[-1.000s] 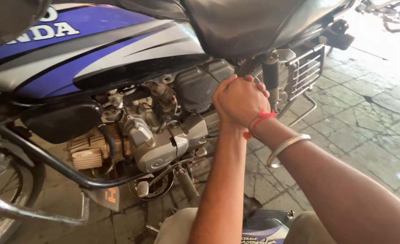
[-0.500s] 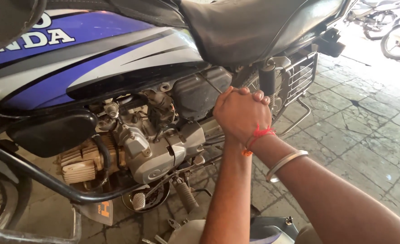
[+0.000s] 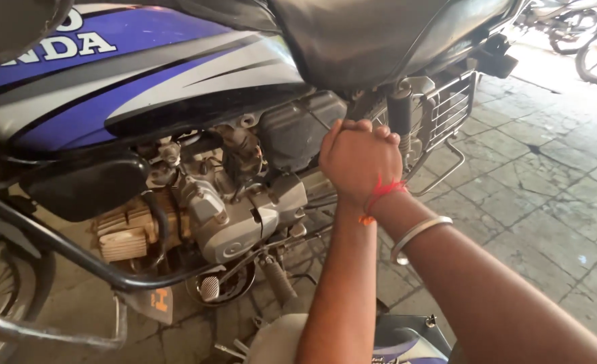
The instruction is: Removing side panels and working on motorcycle engine components.
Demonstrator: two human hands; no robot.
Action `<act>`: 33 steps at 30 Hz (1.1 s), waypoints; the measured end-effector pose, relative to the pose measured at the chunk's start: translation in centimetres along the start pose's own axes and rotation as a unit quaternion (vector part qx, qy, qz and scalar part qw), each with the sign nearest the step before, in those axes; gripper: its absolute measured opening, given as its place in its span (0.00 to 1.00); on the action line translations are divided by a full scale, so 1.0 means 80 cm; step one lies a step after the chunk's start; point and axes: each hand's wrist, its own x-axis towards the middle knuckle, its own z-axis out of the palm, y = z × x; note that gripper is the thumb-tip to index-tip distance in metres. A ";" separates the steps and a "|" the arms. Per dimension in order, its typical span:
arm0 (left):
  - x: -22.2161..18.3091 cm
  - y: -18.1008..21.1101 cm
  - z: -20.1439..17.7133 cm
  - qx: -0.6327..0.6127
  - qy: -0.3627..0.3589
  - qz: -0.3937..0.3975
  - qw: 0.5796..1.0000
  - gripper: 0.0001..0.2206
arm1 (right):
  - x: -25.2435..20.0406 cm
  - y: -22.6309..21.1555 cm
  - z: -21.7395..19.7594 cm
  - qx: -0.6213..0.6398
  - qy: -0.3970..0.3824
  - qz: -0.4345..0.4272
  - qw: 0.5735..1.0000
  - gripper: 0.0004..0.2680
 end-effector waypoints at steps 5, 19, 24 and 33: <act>0.012 0.028 -0.005 0.154 0.116 -0.044 0.980 0.17 | 0.032 0.090 0.090 -0.060 -0.011 -0.212 0.975 0.09; -0.013 0.172 0.031 0.646 0.308 -0.020 0.698 0.16 | -0.082 0.008 -0.001 0.678 -0.335 0.276 0.594 0.09; -0.013 0.193 0.030 0.687 0.326 0.001 0.649 0.17 | -0.082 -0.014 0.020 0.714 -0.270 0.237 0.601 0.14; -0.017 0.206 0.034 0.710 0.330 -0.005 0.622 0.14 | -0.088 -0.021 0.027 0.737 -0.269 0.276 0.556 0.14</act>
